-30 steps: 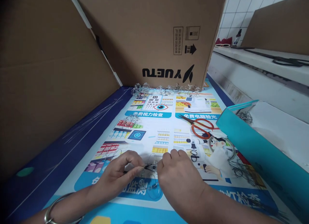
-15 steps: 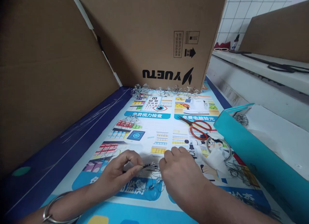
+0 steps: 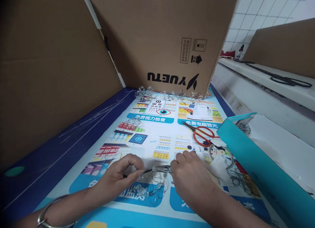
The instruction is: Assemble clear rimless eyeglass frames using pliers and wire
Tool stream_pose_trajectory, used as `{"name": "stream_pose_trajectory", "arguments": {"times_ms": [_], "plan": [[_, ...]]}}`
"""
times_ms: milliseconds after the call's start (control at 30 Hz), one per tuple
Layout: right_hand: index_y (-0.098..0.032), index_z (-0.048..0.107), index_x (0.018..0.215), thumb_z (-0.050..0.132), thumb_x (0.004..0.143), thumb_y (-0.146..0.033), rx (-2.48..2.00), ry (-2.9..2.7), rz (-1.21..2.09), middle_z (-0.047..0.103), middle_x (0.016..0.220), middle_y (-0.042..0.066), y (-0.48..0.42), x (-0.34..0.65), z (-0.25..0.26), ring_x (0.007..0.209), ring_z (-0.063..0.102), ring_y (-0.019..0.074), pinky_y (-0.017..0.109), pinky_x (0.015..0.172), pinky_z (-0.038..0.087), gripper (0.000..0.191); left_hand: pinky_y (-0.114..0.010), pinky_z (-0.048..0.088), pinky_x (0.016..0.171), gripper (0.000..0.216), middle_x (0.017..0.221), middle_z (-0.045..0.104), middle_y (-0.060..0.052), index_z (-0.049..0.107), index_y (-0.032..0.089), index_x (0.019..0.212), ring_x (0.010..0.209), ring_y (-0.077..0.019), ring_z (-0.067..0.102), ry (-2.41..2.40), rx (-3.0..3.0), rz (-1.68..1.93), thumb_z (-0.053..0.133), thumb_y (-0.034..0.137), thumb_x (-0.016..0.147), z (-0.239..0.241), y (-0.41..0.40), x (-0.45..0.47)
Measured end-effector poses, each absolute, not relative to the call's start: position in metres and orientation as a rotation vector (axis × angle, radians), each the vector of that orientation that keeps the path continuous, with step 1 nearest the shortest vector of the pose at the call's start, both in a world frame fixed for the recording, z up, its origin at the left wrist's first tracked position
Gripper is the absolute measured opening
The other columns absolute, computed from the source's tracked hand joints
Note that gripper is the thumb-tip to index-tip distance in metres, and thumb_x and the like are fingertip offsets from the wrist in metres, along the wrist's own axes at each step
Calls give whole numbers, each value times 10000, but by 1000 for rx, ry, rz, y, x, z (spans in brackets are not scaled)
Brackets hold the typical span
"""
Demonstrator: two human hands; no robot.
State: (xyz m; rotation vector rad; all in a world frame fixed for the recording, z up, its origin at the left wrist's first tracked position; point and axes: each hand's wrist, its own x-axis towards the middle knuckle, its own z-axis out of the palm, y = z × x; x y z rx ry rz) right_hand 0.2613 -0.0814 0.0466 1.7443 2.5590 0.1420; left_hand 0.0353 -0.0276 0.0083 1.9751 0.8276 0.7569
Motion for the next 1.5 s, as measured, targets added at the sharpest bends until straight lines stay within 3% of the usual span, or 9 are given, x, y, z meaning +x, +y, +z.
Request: {"name": "stream_pose_trajectory", "arguments": {"times_ms": [367, 733, 1500], "plan": [[-197, 587, 761, 578, 789, -173, 1684, 2538, 109, 590, 774, 23, -81, 255, 46, 722, 489, 177, 301, 629, 278, 38, -238, 441, 608, 36, 761, 564, -11, 511, 186, 807, 686, -116, 527, 833, 1939, 749, 490, 160, 820, 5, -29, 36], [-174, 544, 685, 561, 754, -84, 1536, 2630, 347, 549, 674, 23, -88, 249, 41, 640, 446, 155, 301, 583, 240, 115, -217, 412, 565, 81, 729, 560, -2, 510, 179, 806, 625, -105, 497, 850, 2082, 705, 465, 115, 784, 4, -36, 38], [-193, 587, 720, 562, 788, -183, 1589, 2538, 114, 564, 724, 31, -86, 253, 47, 695, 453, 180, 317, 598, 216, 73, -215, 397, 558, 96, 713, 554, -6, 540, 164, 752, 623, -97, 493, 806, 2042, 723, 468, 113, 789, 6, -32, 40]]}}
